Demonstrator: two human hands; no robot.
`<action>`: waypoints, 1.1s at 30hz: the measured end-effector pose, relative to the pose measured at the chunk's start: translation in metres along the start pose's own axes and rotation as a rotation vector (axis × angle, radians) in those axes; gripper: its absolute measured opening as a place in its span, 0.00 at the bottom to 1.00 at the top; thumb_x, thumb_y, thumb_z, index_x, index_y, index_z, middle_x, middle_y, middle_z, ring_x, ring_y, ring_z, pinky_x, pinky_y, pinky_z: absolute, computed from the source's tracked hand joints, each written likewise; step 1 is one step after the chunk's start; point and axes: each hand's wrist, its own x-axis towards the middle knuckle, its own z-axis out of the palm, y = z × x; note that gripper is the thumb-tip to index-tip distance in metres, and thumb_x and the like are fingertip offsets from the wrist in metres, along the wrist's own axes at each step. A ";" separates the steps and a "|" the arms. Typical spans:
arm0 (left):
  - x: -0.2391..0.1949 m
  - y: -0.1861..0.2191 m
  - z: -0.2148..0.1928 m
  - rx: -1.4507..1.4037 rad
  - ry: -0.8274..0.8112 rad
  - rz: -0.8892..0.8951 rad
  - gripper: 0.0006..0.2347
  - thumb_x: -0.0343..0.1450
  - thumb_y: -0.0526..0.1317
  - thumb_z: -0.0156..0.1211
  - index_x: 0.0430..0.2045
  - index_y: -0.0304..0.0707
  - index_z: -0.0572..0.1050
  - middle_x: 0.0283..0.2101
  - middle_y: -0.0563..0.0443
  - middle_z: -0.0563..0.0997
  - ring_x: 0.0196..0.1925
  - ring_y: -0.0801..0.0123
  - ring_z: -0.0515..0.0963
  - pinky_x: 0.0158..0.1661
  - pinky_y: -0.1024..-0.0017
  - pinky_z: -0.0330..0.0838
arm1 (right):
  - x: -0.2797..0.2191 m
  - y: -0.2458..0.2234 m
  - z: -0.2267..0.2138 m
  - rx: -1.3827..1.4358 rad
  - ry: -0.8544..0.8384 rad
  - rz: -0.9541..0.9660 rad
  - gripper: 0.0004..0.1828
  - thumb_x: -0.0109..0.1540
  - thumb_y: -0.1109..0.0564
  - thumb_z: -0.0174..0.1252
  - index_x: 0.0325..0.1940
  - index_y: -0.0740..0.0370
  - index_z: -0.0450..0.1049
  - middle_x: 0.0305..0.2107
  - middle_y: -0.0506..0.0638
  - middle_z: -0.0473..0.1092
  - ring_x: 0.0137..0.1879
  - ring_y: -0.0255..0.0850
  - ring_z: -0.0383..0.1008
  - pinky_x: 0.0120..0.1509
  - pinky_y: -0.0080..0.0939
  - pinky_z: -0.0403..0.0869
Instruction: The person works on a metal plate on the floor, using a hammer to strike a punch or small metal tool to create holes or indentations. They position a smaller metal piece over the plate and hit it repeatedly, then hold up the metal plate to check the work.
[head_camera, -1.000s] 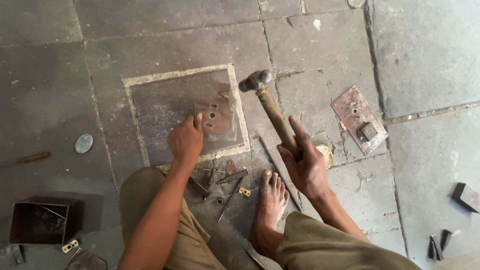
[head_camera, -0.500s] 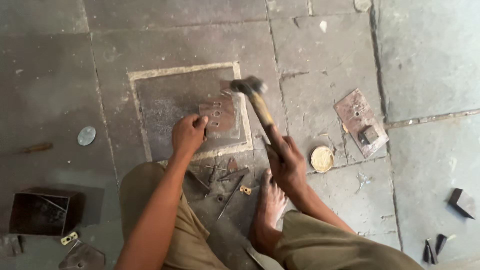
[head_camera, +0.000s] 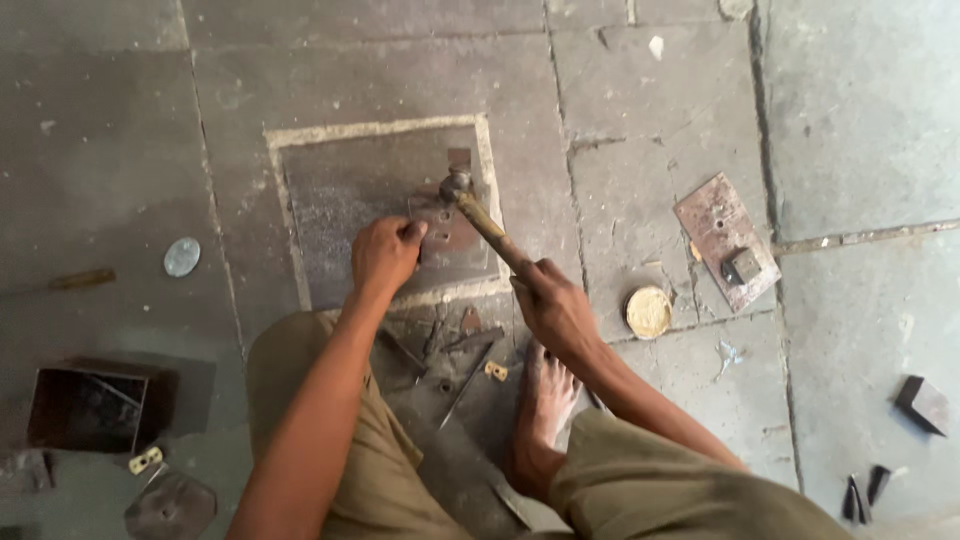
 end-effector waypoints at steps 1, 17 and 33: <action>0.004 0.000 -0.001 0.054 0.005 0.025 0.18 0.75 0.51 0.58 0.23 0.36 0.80 0.21 0.42 0.80 0.25 0.51 0.80 0.31 0.56 0.71 | 0.004 0.002 0.001 0.051 0.054 -0.002 0.22 0.68 0.60 0.59 0.67 0.53 0.70 0.33 0.55 0.70 0.29 0.50 0.72 0.33 0.50 0.71; -0.002 0.014 -0.018 0.177 -0.092 -0.058 0.19 0.73 0.57 0.55 0.30 0.40 0.82 0.27 0.43 0.83 0.33 0.50 0.82 0.37 0.53 0.73 | -0.019 0.038 0.001 -0.138 0.090 -0.005 0.29 0.66 0.57 0.59 0.72 0.43 0.66 0.34 0.52 0.74 0.30 0.49 0.74 0.31 0.48 0.73; -0.194 -0.315 -0.204 0.388 0.415 -0.790 0.20 0.79 0.47 0.58 0.49 0.19 0.76 0.49 0.28 0.81 0.49 0.39 0.81 0.47 0.52 0.74 | -0.080 0.065 -0.010 0.052 0.306 0.284 0.24 0.58 0.59 0.64 0.59 0.55 0.75 0.51 0.57 0.71 0.51 0.54 0.76 0.52 0.49 0.76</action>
